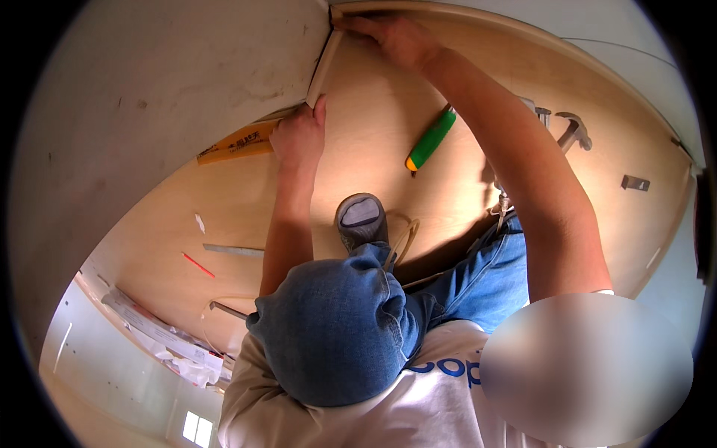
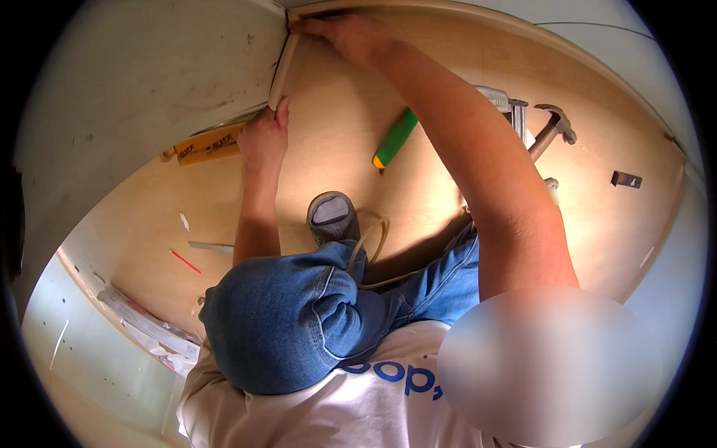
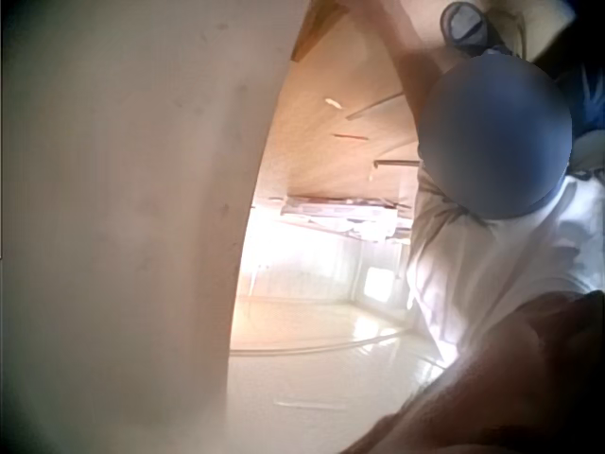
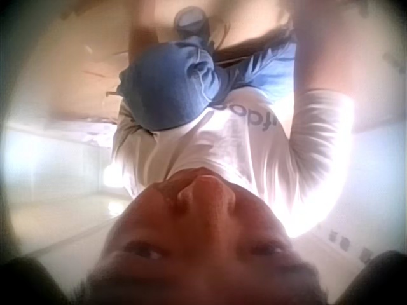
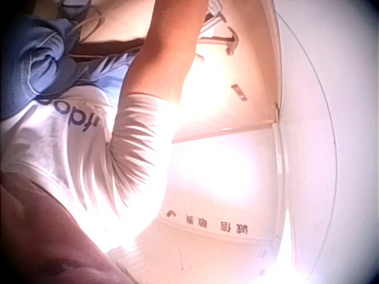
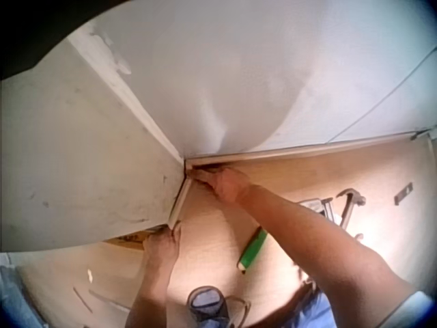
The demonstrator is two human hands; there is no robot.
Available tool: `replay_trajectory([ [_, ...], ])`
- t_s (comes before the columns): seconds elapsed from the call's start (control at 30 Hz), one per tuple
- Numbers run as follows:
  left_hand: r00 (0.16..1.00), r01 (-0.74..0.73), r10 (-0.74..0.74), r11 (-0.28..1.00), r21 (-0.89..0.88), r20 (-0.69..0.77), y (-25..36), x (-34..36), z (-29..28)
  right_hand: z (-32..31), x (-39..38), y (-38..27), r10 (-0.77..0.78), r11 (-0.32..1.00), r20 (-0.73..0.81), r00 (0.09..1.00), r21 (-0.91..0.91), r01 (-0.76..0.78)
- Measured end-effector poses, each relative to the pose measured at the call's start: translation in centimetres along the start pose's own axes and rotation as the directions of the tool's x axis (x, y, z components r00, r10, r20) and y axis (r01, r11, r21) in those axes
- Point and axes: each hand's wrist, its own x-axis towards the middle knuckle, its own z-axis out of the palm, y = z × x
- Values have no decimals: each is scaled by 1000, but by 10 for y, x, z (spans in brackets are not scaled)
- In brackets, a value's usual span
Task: The person installs wooden baseboard trim pieces along the bottom of a wall. They fit the pieces into corners, cut them to size using a miter saw, and secure them with a nail gun.
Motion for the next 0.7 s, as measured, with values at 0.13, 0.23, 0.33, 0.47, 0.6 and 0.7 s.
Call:
replay_trajectory([
  [0.13, 999, -13, 15, 998, 54, -49, -1, 1, 2, -4, 2, -11, -9, 1000, -47, 999, 17, 10],
  [0.23, 994, -38, 44, 997, 67, -101, -3, 2, 4, -8, 3, -18, 3, 1000, -67, 998, 27, -2],
  [0.33, 994, -35, 41, 997, 62, -99, -3, 1, 4, -9, 4, -17, -33, 999, -89, 995, 27, 36],
  [0.47, 997, -38, 41, 998, 45, -60, -1, 3, 0, -6, 5, -12, -106, 994, -139, 985, 13, 109],
  [0.6, 1000, -2, 1, 999, 52, 12, 1, 4, -4, -14, 7, -21, -84, 996, -104, 991, -6, 84],
  [0.7, 999, 13, -15, 999, 52, 36, 1, 6, -5, -15, 7, -26, -7, 996, -89, 996, 87, 15],
])
